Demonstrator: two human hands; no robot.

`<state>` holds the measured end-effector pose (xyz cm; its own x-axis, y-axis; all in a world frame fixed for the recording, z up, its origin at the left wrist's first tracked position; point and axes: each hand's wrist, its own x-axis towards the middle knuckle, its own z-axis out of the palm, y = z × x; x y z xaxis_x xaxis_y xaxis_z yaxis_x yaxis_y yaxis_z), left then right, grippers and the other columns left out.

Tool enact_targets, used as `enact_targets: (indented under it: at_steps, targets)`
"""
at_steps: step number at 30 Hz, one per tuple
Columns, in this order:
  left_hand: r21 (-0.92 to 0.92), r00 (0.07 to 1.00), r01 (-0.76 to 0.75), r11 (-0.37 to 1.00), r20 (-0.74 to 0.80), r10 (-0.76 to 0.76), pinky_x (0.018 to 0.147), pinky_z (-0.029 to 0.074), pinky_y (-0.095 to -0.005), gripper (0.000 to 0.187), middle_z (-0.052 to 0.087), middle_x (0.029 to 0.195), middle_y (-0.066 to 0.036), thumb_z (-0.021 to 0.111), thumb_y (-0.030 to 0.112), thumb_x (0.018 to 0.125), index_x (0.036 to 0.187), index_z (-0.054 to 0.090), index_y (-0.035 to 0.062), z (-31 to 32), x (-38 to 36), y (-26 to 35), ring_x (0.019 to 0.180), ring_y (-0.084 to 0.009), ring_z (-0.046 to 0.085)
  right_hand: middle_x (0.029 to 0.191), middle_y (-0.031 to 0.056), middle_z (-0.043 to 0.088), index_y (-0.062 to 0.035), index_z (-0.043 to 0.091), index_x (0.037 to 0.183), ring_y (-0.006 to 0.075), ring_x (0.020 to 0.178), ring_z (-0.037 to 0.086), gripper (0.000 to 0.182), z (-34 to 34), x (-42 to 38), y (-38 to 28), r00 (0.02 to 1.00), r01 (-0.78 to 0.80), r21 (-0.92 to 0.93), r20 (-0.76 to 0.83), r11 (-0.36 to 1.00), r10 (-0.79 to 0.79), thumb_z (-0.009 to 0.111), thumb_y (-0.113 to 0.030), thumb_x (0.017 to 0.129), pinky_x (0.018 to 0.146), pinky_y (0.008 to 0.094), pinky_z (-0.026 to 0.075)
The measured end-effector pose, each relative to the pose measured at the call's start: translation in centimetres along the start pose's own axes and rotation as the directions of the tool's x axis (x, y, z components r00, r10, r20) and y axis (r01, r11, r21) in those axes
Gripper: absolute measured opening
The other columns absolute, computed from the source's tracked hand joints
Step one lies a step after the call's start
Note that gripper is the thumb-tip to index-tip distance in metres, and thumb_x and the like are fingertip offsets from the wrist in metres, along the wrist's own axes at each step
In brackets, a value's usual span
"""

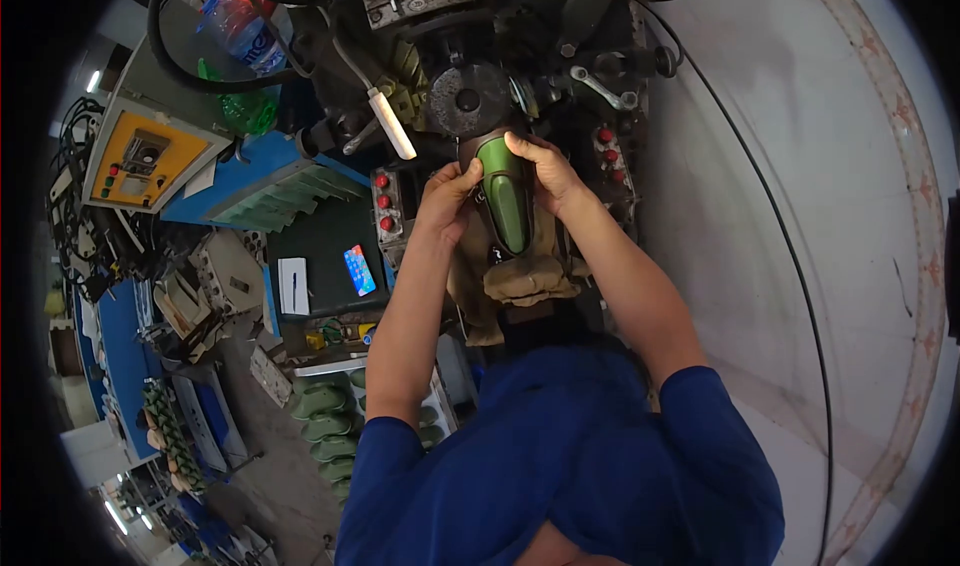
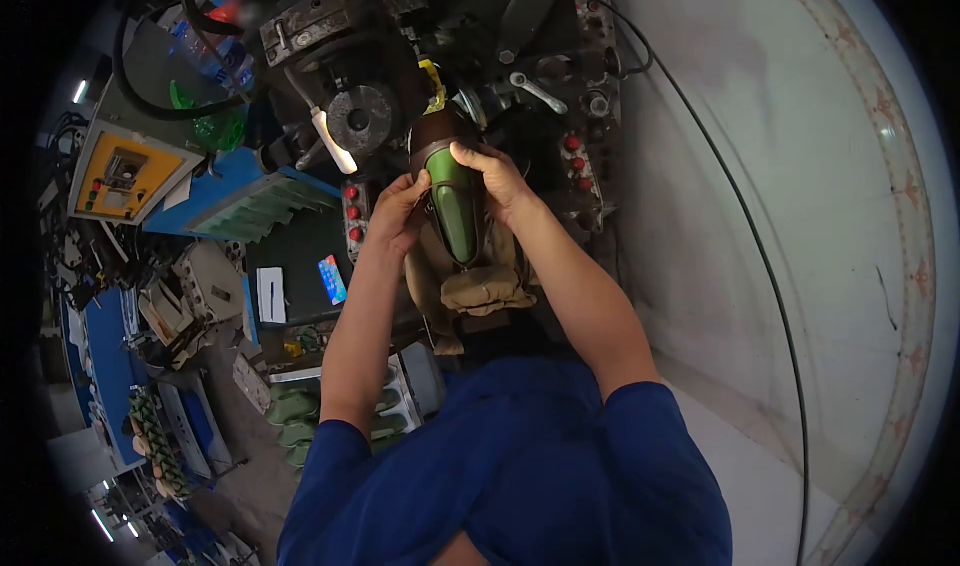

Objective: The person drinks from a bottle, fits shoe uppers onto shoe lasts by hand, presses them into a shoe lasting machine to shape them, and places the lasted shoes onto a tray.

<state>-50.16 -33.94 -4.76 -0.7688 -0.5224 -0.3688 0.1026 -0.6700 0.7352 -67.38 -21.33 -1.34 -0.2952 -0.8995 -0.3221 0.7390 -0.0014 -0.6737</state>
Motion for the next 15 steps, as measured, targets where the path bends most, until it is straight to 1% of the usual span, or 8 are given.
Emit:
enact_targets:
  at_steps: [3, 7, 8, 10, 11, 13, 14, 15]
  targets:
    - [-0.007, 0.999, 0.009, 1.0, -0.032, -0.009, 0.086, 0.056, -0.0303, 0.015, 0.077, 0.102, -0.002, 0.078, 0.021, 0.103, 0.106, 0.073, 0.0074, 0.0, 0.2, 0.1, 0.09, -0.0133, 0.071, 0.112, 0.0088, 0.075, -0.0039, 0.07, 0.126, 0.0207, 0.1, 0.073, 0.048, -0.1, 0.2, 0.0, 0.999, -0.049, -0.003, -0.021, 0.999, 0.049, 0.079, -0.042, 0.099, 0.091, 0.0377, 0.059]
    - [-0.02, 0.997, 0.031, 0.999, -0.068, -0.033, 0.087, 0.057, -0.0318, 0.018, 0.077, 0.102, -0.002, 0.078, 0.023, 0.103, 0.107, 0.073, 0.0063, 0.5, 0.1, 0.4, 0.091, -0.0145, 0.071, 0.109, 0.0087, 0.075, -0.0038, 0.072, 0.122, 0.0214, 0.1, 0.073, 0.047, 0.1, 0.1, -0.4, 0.997, -0.067, 0.01, -0.029, 0.998, 0.067, 0.078, -0.044, 0.099, 0.091, 0.0377, 0.059]
    - [-0.019, 0.997, 0.033, 0.999, -0.067, -0.034, 0.087, 0.057, -0.0318, 0.018, 0.077, 0.102, -0.002, 0.078, 0.023, 0.103, 0.107, 0.073, 0.0063, 0.8, 0.0, 0.6, 0.091, -0.0145, 0.071, 0.109, 0.0088, 0.075, -0.0035, 0.072, 0.123, 0.0216, 0.099, 0.073, 0.048, 0.1, 0.1, -0.5, 0.997, -0.079, 0.015, -0.024, 0.997, 0.079, 0.078, -0.045, 0.099, 0.091, 0.038, 0.059]
    - [-0.025, 0.994, 0.037, 0.999, -0.103, -0.039, 0.086, 0.056, -0.0307, 0.021, 0.076, 0.098, -0.003, 0.083, 0.024, 0.099, 0.102, 0.072, 0.0068, 1.6, -0.4, 0.9, 0.089, -0.0132, 0.069, 0.109, 0.009, 0.075, -0.0032, 0.071, 0.123, 0.0217, 0.098, 0.073, 0.049, 0.3, 0.1, -0.8, 0.995, -0.092, 0.024, -0.022, 0.995, 0.092, 0.077, -0.046, 0.099, 0.092, 0.0382, 0.059]
    - [-0.024, 0.994, 0.042, 0.999, -0.104, -0.044, 0.086, 0.056, -0.0307, 0.021, 0.076, 0.098, -0.003, 0.083, 0.024, 0.099, 0.102, 0.072, 0.0068, 1.9, -0.7, 1.0, 0.089, -0.0132, 0.069, 0.11, 0.0096, 0.075, -0.0029, 0.071, 0.124, 0.0224, 0.1, 0.073, 0.052, 0.4, 0.1, -0.9, 0.995, -0.102, 0.018, -0.012, 0.995, 0.102, 0.077, -0.048, 0.099, 0.094, 0.0385, 0.059]
    - [-0.063, 0.995, 0.033, 0.997, -0.089, -0.038, 0.088, 0.057, -0.0322, 0.021, 0.076, 0.099, -0.003, 0.082, 0.025, 0.1, 0.103, 0.072, 0.0061, 2.9, -1.2, 1.3, 0.092, -0.0151, 0.071, 0.111, 0.0102, 0.075, -0.0026, 0.071, 0.125, 0.023, 0.102, 0.073, 0.054, 0.6, -0.3, -0.9, 0.994, -0.108, 0.012, -0.005, 0.994, 0.108, 0.077, -0.05, 0.099, 0.095, 0.0388, 0.058]
    - [-0.063, 0.995, 0.036, 0.997, -0.085, -0.042, 0.088, 0.057, -0.0322, 0.021, 0.076, 0.099, -0.003, 0.082, 0.025, 0.1, 0.103, 0.072, 0.0061, 2.6, -1.2, 0.6, 0.092, -0.0151, 0.071, 0.113, 0.0107, 0.075, -0.0026, 0.07, 0.128, 0.0238, 0.105, 0.072, 0.057, 0.6, -0.8, -0.7, 0.993, -0.109, 0.031, -0.041, 0.994, 0.11, 0.076, -0.051, 0.099, 0.098, 0.0391, 0.058]
    - [-0.092, 0.998, -0.004, 0.996, -0.06, -0.002, 0.088, 0.057, -0.0329, 0.022, 0.077, 0.104, -0.004, 0.076, 0.028, 0.104, 0.109, 0.073, 0.0061, 1.9, -1.1, -0.6, 0.094, -0.0149, 0.072, 0.116, 0.0111, 0.075, -0.0026, 0.069, 0.131, 0.0247, 0.108, 0.072, 0.059, 0.4, -1.1, -0.4, 0.991, -0.107, 0.048, -0.078, 0.993, 0.111, 0.075, -0.053, 0.1, 0.1, 0.0394, 0.057]
